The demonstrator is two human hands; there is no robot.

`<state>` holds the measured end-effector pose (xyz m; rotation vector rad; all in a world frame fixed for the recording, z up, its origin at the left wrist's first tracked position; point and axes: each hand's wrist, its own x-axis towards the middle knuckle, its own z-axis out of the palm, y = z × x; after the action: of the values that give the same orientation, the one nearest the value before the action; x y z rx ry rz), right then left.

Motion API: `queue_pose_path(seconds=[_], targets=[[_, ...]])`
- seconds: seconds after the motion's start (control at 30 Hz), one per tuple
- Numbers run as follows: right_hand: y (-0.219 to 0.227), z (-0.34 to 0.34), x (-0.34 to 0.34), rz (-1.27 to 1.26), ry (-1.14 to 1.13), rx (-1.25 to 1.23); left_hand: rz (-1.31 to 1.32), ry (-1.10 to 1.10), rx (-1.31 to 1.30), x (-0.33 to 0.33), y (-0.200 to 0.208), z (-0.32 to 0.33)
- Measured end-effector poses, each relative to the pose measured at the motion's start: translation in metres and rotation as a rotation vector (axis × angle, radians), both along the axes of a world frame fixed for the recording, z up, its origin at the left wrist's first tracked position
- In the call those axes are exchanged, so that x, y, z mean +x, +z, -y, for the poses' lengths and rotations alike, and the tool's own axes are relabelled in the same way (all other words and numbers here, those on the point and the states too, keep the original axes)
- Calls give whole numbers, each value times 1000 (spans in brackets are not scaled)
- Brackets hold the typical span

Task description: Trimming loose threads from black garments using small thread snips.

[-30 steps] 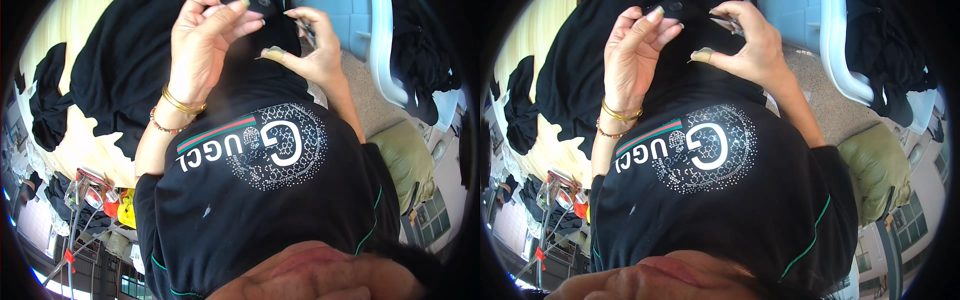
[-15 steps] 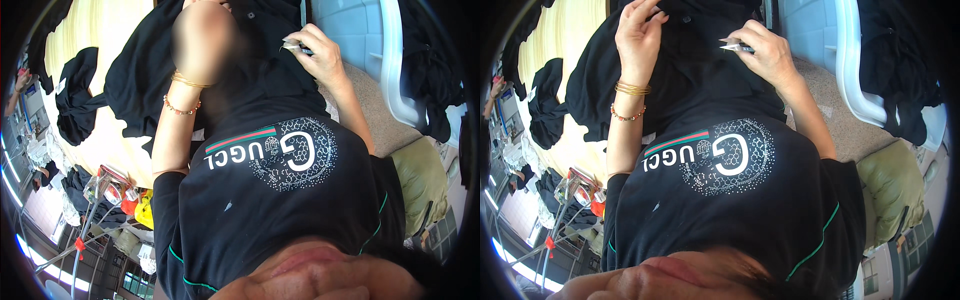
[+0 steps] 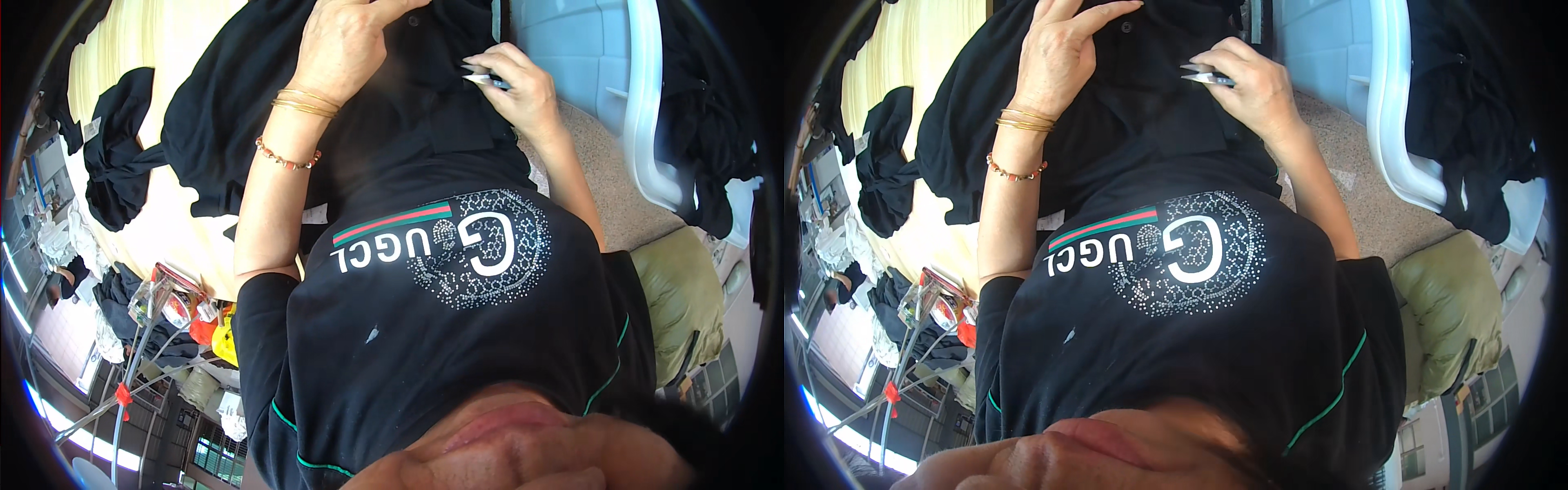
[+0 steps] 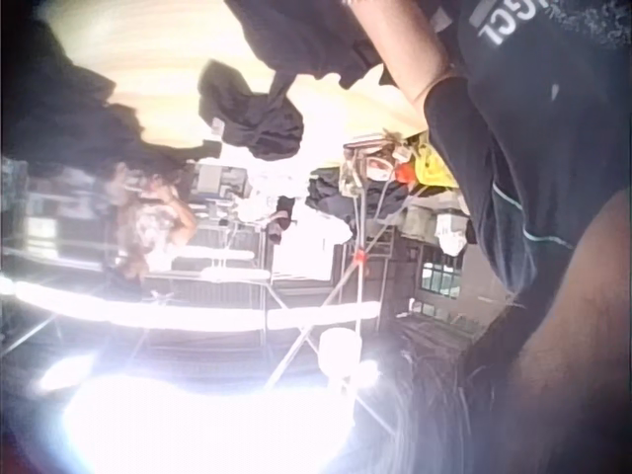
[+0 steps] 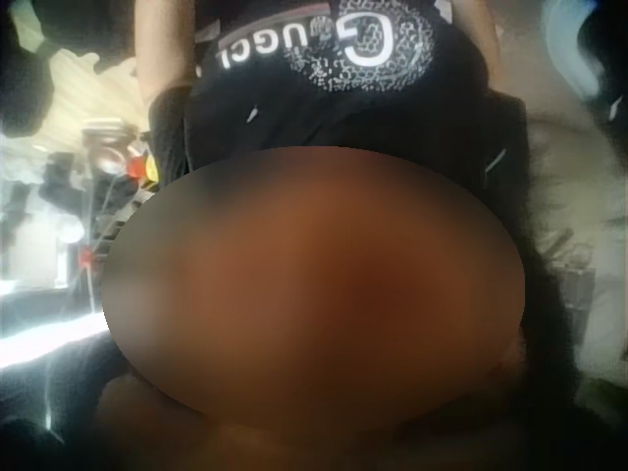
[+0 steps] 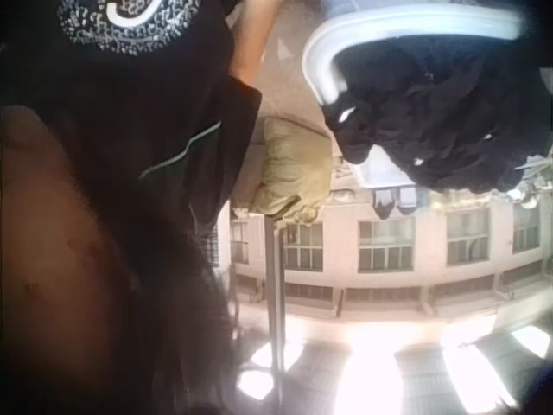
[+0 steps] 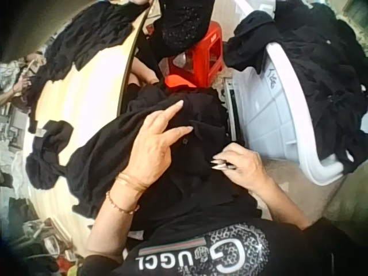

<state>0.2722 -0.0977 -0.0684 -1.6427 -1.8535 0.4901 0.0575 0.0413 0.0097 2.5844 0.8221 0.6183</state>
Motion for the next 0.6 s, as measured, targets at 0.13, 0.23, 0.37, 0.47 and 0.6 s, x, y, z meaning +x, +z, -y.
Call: queue_pose_path(seconds=[0.13, 0.23, 0.37, 0.47, 0.6], targets=[[16, -8, 21, -485, 155, -78, -29, -32, 85, -2, -2, 0], [42, -7, 37, -944, 211, -282, -28, -186, 26, -6, 15, 1], [49, -10, 41, -1337, -256, -178, 348, 9, -953, -19, 13, 23], [44, -40, 25, -824, -372, 69, 405, 18, -1038, -21, 11, 19], [70, -30, 2, -722, -141, 26, 544, 60, -1281, -29, 0, 17]])
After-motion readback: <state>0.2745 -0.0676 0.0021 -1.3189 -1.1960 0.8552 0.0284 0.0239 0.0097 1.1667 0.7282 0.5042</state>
